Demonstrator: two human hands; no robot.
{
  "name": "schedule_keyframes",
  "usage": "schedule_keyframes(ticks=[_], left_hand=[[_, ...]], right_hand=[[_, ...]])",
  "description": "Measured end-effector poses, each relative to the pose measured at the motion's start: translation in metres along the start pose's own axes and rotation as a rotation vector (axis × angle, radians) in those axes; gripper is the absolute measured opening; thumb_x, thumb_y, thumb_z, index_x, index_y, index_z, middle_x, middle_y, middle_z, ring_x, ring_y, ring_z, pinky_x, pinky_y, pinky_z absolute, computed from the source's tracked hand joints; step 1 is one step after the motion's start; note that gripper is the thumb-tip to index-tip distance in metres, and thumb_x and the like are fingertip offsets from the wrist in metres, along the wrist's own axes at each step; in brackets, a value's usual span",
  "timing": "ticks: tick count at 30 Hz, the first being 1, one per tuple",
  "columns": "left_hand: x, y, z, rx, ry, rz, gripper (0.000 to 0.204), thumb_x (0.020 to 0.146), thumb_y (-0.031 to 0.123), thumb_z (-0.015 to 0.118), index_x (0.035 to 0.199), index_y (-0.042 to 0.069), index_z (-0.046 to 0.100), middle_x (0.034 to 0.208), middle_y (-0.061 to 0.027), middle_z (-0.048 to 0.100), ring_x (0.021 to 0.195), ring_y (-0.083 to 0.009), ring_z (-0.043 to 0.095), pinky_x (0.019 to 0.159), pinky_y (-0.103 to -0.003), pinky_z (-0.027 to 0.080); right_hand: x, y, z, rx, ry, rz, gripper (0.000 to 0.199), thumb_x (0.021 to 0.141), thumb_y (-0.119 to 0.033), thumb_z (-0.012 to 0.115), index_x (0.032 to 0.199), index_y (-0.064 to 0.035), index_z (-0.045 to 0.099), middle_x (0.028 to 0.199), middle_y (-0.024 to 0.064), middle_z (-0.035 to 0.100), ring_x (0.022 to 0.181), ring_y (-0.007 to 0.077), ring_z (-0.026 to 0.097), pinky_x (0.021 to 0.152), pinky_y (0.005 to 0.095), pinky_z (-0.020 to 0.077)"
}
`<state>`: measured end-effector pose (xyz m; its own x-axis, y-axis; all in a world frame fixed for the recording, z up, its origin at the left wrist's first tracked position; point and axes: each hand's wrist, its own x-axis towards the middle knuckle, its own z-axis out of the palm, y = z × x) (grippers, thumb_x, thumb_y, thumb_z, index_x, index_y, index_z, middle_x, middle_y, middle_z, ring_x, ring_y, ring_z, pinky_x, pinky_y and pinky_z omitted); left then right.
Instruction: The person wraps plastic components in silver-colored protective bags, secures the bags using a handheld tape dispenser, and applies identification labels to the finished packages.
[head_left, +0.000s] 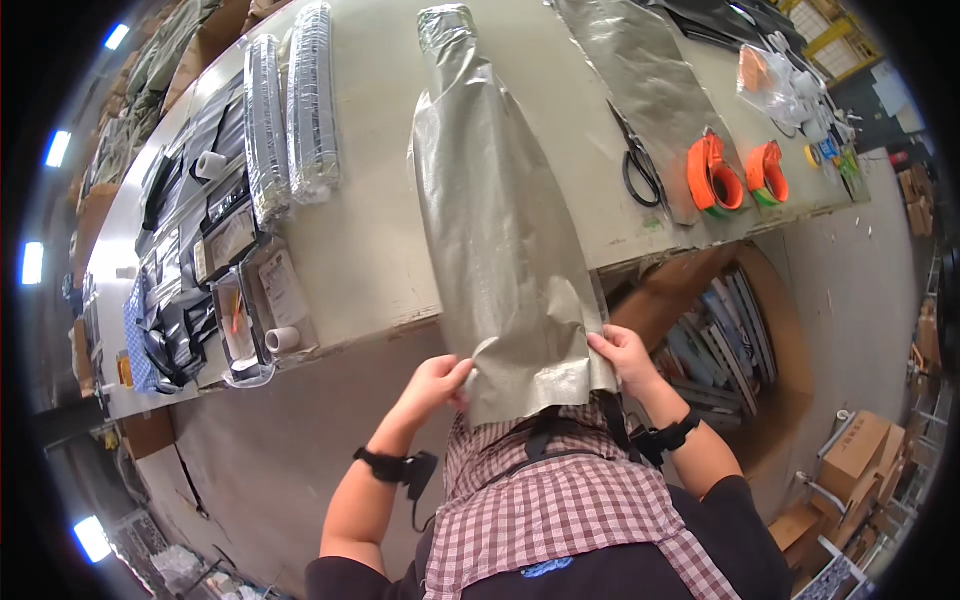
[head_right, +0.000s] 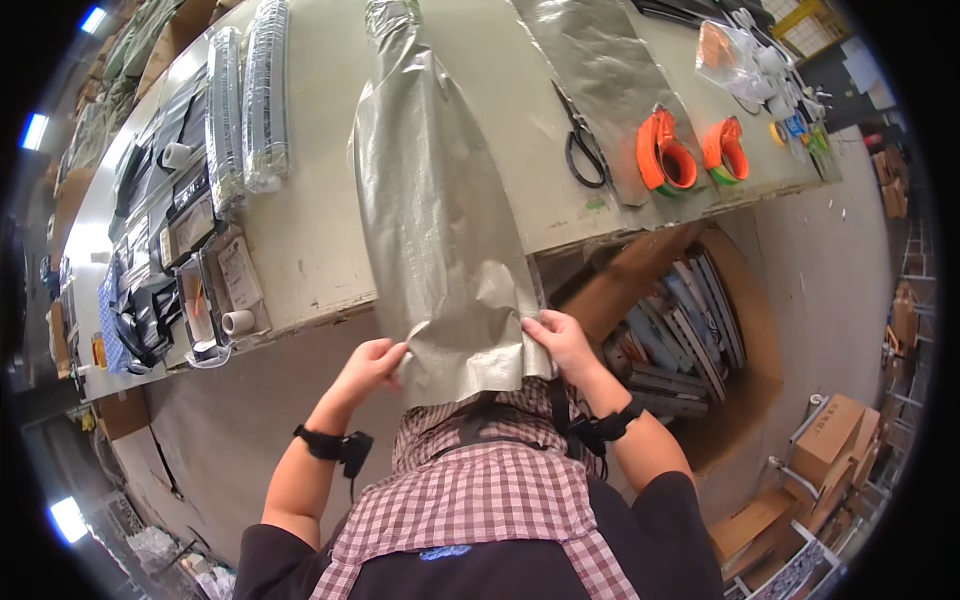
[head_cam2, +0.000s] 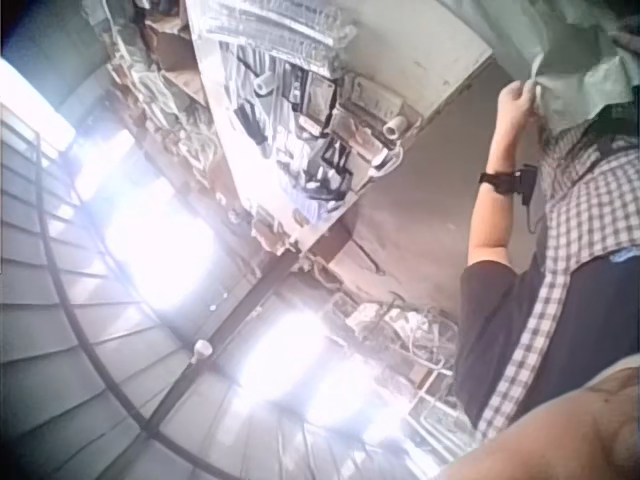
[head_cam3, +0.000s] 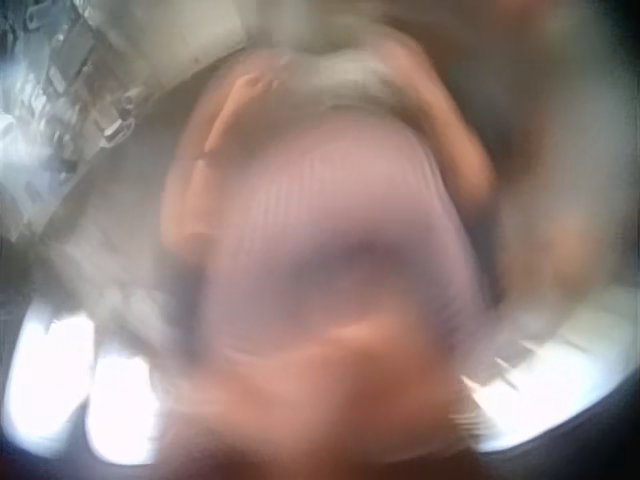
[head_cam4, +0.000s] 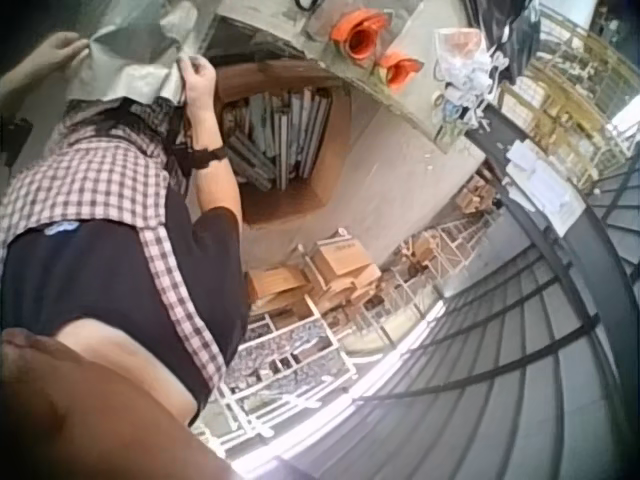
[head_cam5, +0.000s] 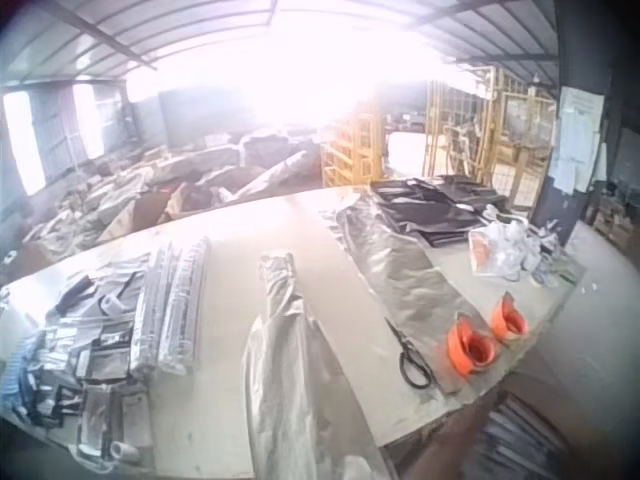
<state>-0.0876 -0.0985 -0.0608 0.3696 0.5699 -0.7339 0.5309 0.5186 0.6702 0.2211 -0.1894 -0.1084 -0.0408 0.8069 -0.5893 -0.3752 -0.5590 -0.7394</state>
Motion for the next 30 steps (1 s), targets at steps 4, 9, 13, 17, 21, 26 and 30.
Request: schedule_keyframes(ticks=[4, 9, 13, 17, 21, 26, 30], left_hand=[[-0.010, -0.022, -0.048, 0.268, -0.009, 0.175, 0.017, 0.088, 0.012, 0.056, 0.101, 0.005, 0.062, 0.089, -0.0072, 0.065, 0.070, -0.0135, 0.061, 0.059, -0.028, 0.050], [0.018, 0.008, -0.018, 1.548, 0.418, 1.078, 0.069, 0.072, 0.011, 0.064, 0.134, 0.028, 0.040, 0.145, -0.0076, 0.028, 0.130, -0.0225, 0.034, 0.104, -0.045, 0.031], [0.030, 0.035, -0.015, 1.552, -0.059, 1.371, 0.059, 0.074, 0.016, 0.063, 0.128, 0.031, 0.048, 0.142, 0.0012, 0.036, 0.133, -0.0193, 0.031, 0.109, -0.044, 0.024], [0.047, 0.014, -0.014, 0.187, -0.068, 0.920, 0.011, 0.086, 0.013, 0.058, 0.096, 0.008, 0.063, 0.095, -0.0026, 0.064, 0.085, -0.0149, 0.057, 0.072, -0.028, 0.046], [0.056, 0.012, 0.013, -0.417, 0.335, 0.656, 0.022, 0.093, 0.020, 0.054, 0.091, 0.000, 0.061, 0.079, 0.0033, 0.059, 0.070, -0.0040, 0.049, 0.061, -0.022, 0.042], [0.085, 0.019, -0.016, 0.259, 0.500, 0.770, 0.020, 0.081, 0.006, 0.065, 0.091, 0.001, 0.048, 0.077, -0.0039, 0.055, 0.065, -0.0179, 0.051, 0.062, -0.032, 0.043], [0.063, 0.101, -0.014, 1.624, 0.547, 1.314, 0.067, 0.069, 0.013, 0.072, 0.128, 0.019, 0.041, 0.116, -0.0074, 0.050, 0.109, -0.0217, 0.048, 0.096, -0.045, 0.036]], right_hand=[[-0.019, -0.004, -0.072, -0.869, 0.151, -0.448, 0.027, 0.079, -0.009, 0.064, 0.106, -0.0060, 0.061, 0.099, 0.0088, 0.063, 0.090, 0.0190, 0.061, 0.080, 0.0273, 0.0470], [0.002, -0.042, -0.022, -1.726, 0.034, -1.133, 0.059, 0.069, -0.011, 0.066, 0.126, -0.0202, 0.050, 0.141, 0.0037, 0.033, 0.126, 0.0186, 0.038, 0.099, 0.0338, 0.0375], [0.011, -0.038, 0.004, -1.566, -0.268, -1.255, 0.039, 0.076, -0.011, 0.058, 0.114, -0.0202, 0.060, 0.121, 0.0014, 0.055, 0.112, 0.0172, 0.053, 0.094, 0.0307, 0.0439], [0.037, 0.000, 0.003, -0.486, 0.171, -0.681, 0.018, 0.089, -0.022, 0.058, 0.085, -0.0060, 0.065, 0.060, -0.0023, 0.056, 0.051, 0.0085, 0.038, 0.049, 0.0238, 0.0334], [0.067, -0.004, 0.056, 0.138, 0.378, -0.405, 0.028, 0.088, -0.029, 0.061, 0.072, -0.0063, 0.063, 0.061, -0.0087, 0.052, 0.051, -0.0001, 0.037, 0.046, 0.0198, 0.0290], [0.097, 0.005, 0.058, -0.438, 0.582, -0.390, 0.040, 0.081, -0.035, 0.065, 0.065, 0.0011, 0.060, 0.051, 0.0087, 0.050, 0.047, 0.0126, 0.043, 0.048, 0.0306, 0.0376], [0.098, 0.000, 0.040, -0.839, 0.566, -0.378, 0.044, 0.079, -0.040, 0.063, 0.068, 0.0025, 0.062, 0.060, 0.0222, 0.054, 0.056, 0.0312, 0.058, 0.054, 0.0379, 0.0440]])
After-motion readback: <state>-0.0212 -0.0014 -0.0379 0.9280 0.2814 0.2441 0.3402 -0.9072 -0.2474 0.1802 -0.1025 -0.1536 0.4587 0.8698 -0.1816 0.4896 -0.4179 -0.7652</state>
